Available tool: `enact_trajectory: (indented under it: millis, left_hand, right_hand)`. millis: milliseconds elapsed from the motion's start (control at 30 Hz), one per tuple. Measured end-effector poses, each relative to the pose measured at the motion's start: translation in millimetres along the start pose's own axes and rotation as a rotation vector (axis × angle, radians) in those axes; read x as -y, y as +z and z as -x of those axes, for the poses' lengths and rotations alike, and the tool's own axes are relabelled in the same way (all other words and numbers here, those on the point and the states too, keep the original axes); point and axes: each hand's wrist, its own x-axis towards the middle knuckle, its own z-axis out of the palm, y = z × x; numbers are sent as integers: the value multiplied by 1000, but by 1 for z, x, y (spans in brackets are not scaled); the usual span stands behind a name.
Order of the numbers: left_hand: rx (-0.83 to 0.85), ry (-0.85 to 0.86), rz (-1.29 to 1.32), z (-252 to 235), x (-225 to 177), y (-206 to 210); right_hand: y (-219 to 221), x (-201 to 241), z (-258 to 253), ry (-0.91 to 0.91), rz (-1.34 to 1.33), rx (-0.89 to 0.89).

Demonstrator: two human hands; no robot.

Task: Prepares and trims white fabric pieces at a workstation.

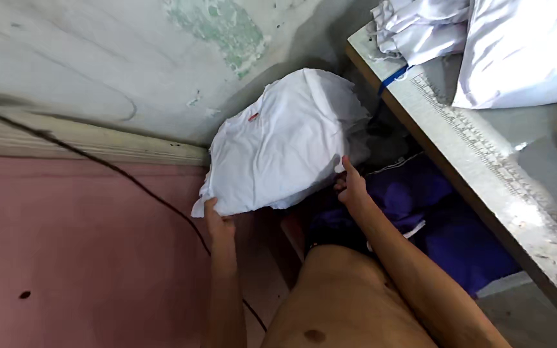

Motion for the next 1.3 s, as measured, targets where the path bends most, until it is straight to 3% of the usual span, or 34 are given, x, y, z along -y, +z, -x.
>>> enact_trajectory:
  millis: [67,133,233,300,367,467,567,600,700,767,800,867,967,1067,1133,1200,1233,1300]
  left_hand:
    - [-79,187,-195,-4,-11,13]
    - [-11,496,-398,12,-22,41]
    - [236,1037,-732,48,-30,95]
    - [504,1292,-918,75,-17,136]
    - [857,1322,-1090,96,19,170]
    - [1291,1154,-1308,90,60,197]
    - [1662,909,-1564,87,19,217]
    - [1714,921,-1670,90,2,224]
    - [1795,1478,-1745,102,-20,265]
    - [2024,1773,-1645,95,-4,293]
    - [2123,1851,-1632,89,6,303]
    - [2251,1853,-2037,101,14,321]
    - [2302,1741,-2270,116,14,331]
    - [2254,1646,-2045,125,-51,314]
    - [2069,1698,-1668,123,-121,289]
    - [1776,1878,-1068,111,-176,262]
    - [1643,1832,-842,106,-194,246]
    - [1482,1435,-510,109,-211,207]
  right_hand:
    - [-3,-2,0,18,70,59]
    - [-7,-4,4,-5,75,111]
    - [-12,-2,18,-127,-3,169]
    - [-16,1,19,-130,-8,184]
    - [-21,1,16,-105,-8,224]
    - [-29,0,11,-100,-25,286]
    - [-36,5,9,-87,-43,328]
    - [-37,5,11,-85,-54,334]
    - [-32,8,14,-109,-106,285]
    - [-31,6,16,-142,-105,253]
    - [-30,4,17,-170,-95,237]
    - [-31,2,17,-223,-87,217]
    - [-41,11,26,-396,72,209]
    - [-69,38,70,-907,349,196]
    - [-89,54,102,-1354,414,59]
    - [-106,71,136,-1641,498,-85]
    - [-111,78,155,-1741,552,-143]
    - [-113,92,197,-1872,727,-234]
